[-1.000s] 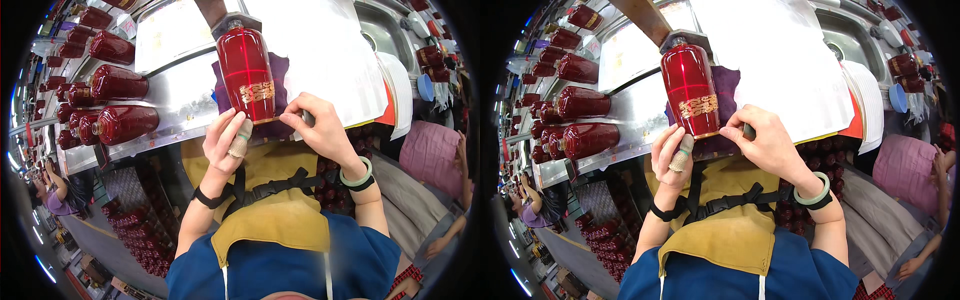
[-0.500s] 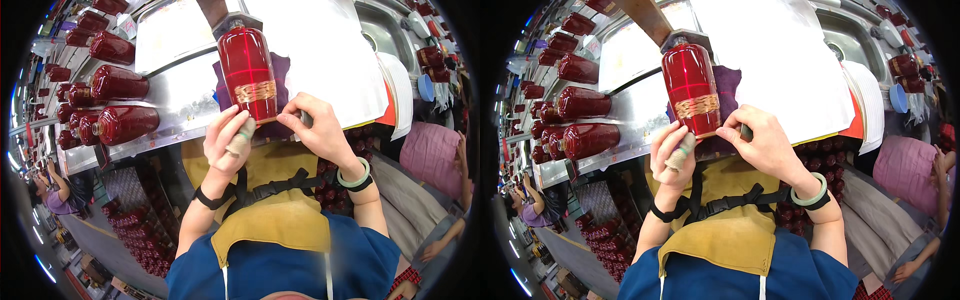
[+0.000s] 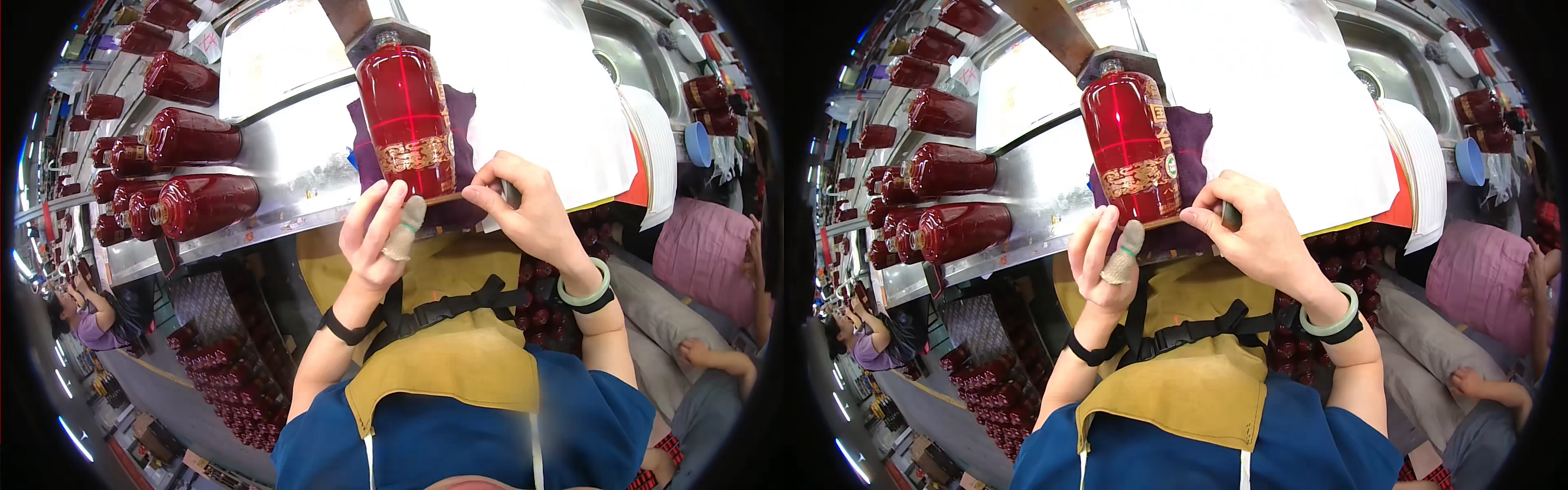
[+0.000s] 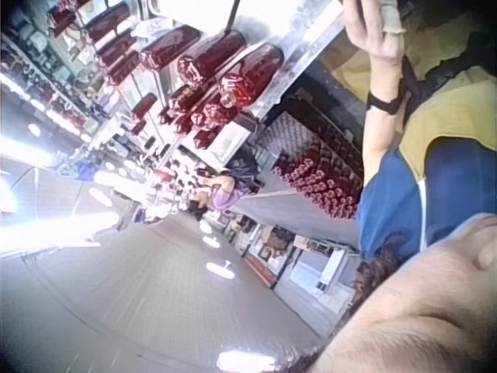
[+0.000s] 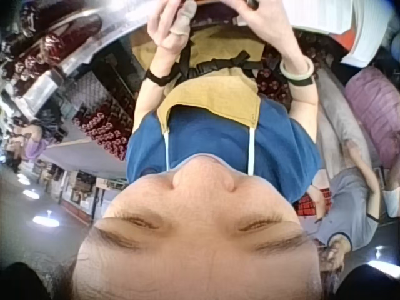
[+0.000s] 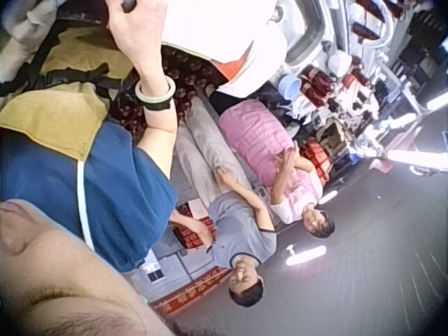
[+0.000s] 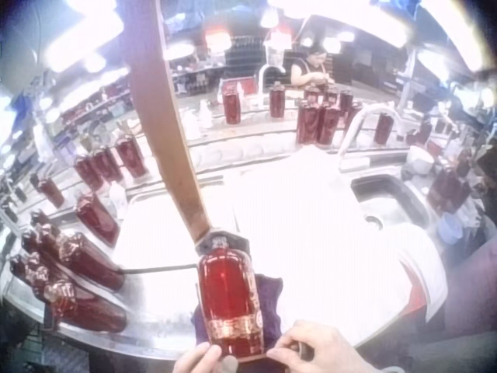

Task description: Applying decorative and informational labels to red glass bottles in a manufacturing facility.

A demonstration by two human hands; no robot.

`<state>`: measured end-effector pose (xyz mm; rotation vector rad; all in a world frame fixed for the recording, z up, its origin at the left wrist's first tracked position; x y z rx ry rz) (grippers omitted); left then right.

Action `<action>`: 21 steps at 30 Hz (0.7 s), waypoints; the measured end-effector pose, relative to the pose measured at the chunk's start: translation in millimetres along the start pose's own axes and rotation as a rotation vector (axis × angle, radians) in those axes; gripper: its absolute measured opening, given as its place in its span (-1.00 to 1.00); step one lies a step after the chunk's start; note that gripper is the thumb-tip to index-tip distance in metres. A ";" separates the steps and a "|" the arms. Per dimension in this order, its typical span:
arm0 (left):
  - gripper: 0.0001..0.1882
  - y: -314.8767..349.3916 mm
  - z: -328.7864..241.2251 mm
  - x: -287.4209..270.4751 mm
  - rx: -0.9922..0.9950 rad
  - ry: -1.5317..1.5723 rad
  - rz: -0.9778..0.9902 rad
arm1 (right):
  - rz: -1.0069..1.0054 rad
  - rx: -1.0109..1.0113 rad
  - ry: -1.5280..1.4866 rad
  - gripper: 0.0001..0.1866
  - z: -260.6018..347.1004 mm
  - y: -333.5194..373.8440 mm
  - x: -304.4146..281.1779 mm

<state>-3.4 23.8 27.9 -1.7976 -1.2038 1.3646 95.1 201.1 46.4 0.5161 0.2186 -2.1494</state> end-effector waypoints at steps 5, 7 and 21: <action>-0.64 -8.0 -9.1 5.8 -0.005 -0.049 0.048 | 0.010 0.031 -0.005 -0.81 -3.5 -1.1 3.4; -0.71 -10.3 -6.9 8.8 0.022 0.020 0.078 | -0.008 0.005 0.008 -0.81 -1.3 -1.0 3.2; -0.66 -4.7 2.9 -1.3 -0.047 0.069 -0.001 | -0.005 -0.045 0.026 -0.79 -1.5 -0.2 1.6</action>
Point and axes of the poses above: each hand's wrist, its own y-axis away from the middle knuckle, its own x-axis out of the palm, z = x × y, the point moved 6 cm from there along -y, towards the middle knuckle, and after that the axes turned 7 degrees about -z, right-handed, at the moved point
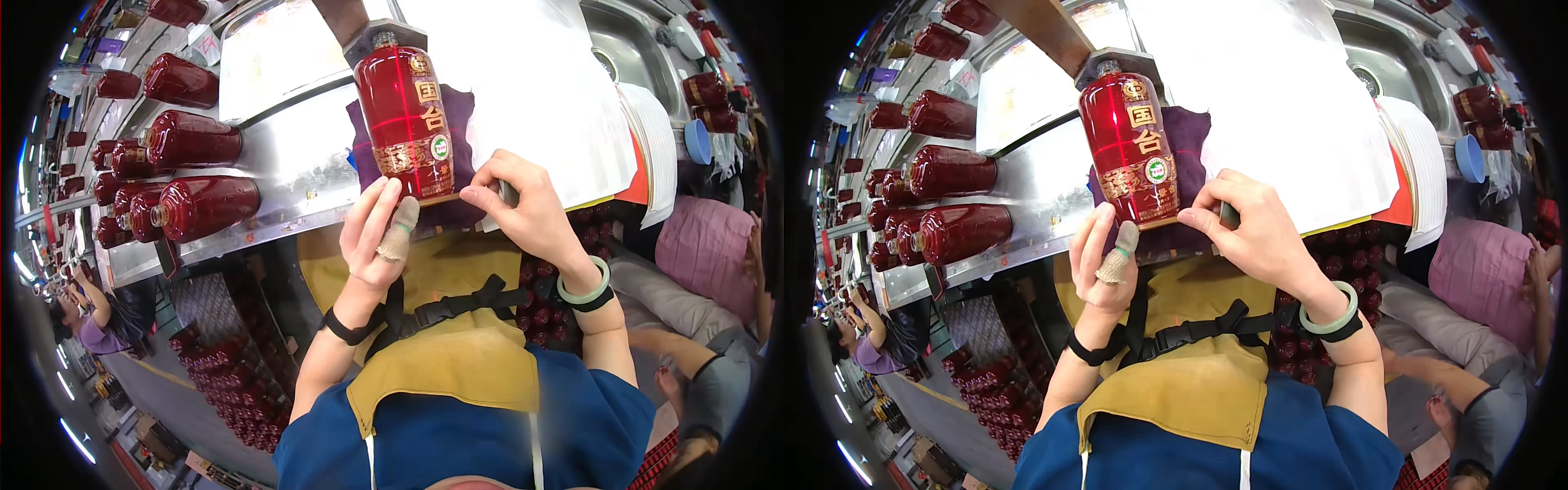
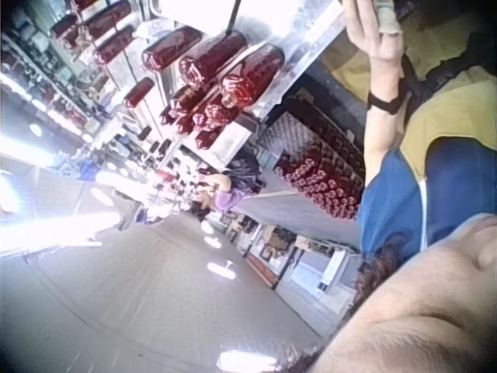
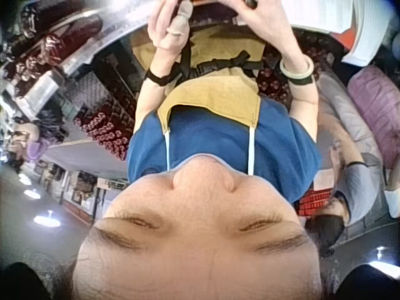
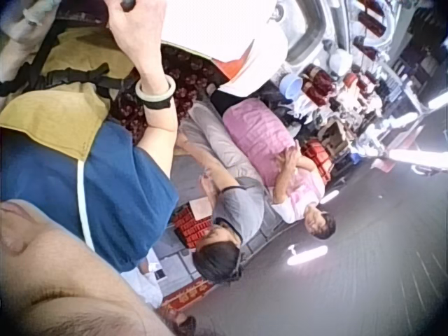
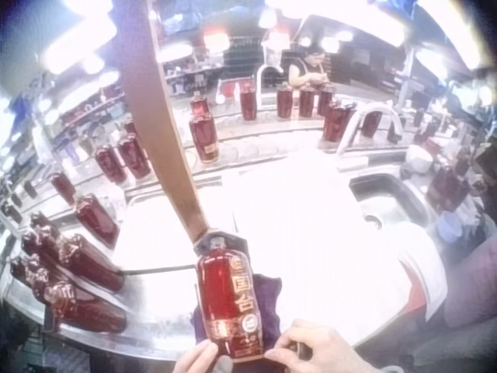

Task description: Applying decorative and informational labels to red glass bottles in a manufacturing facility.

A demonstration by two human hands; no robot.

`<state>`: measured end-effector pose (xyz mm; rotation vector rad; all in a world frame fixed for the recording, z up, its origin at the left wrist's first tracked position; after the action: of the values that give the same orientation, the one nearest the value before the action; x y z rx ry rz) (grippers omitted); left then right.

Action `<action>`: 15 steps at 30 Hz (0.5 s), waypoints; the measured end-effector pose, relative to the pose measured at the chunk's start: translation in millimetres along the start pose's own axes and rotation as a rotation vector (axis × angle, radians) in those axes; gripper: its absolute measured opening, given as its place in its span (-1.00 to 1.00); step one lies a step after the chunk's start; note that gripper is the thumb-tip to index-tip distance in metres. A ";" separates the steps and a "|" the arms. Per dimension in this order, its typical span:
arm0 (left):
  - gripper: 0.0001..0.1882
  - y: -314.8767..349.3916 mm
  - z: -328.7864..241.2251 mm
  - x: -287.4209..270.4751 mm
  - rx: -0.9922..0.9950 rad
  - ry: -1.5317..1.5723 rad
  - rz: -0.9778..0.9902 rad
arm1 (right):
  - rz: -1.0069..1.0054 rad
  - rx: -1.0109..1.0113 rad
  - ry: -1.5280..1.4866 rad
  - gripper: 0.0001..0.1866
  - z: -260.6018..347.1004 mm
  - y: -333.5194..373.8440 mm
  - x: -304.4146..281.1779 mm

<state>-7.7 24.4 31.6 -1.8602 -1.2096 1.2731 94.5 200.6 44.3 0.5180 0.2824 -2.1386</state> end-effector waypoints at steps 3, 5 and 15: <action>-0.68 -2.0 -8.1 1.7 0.081 -0.111 0.038 | -0.003 0.021 -0.009 -0.79 -3.2 -1.0 -0.1; -0.71 -3.3 -8.6 3.2 0.073 -0.121 0.036 | -0.006 0.011 -0.018 -0.78 -2.1 -1.7 -0.3; -0.77 5.5 15.2 2.2 -0.239 0.084 -0.132 | 0.069 0.071 -0.167 -0.81 7.9 -0.3 5.4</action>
<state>-19.5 23.6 20.3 -1.9412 -1.4660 1.0059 89.4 193.9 48.9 0.3812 0.0944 -2.1150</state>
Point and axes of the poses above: each hand's wrist, its own y-axis away from the middle knuckle, its own x-axis out of the palm, z = x × y, the point moved 6 cm from there along -y, towards the middle knuckle, and after that the axes turned 7 degrees about -z, right-handed, at the moved point
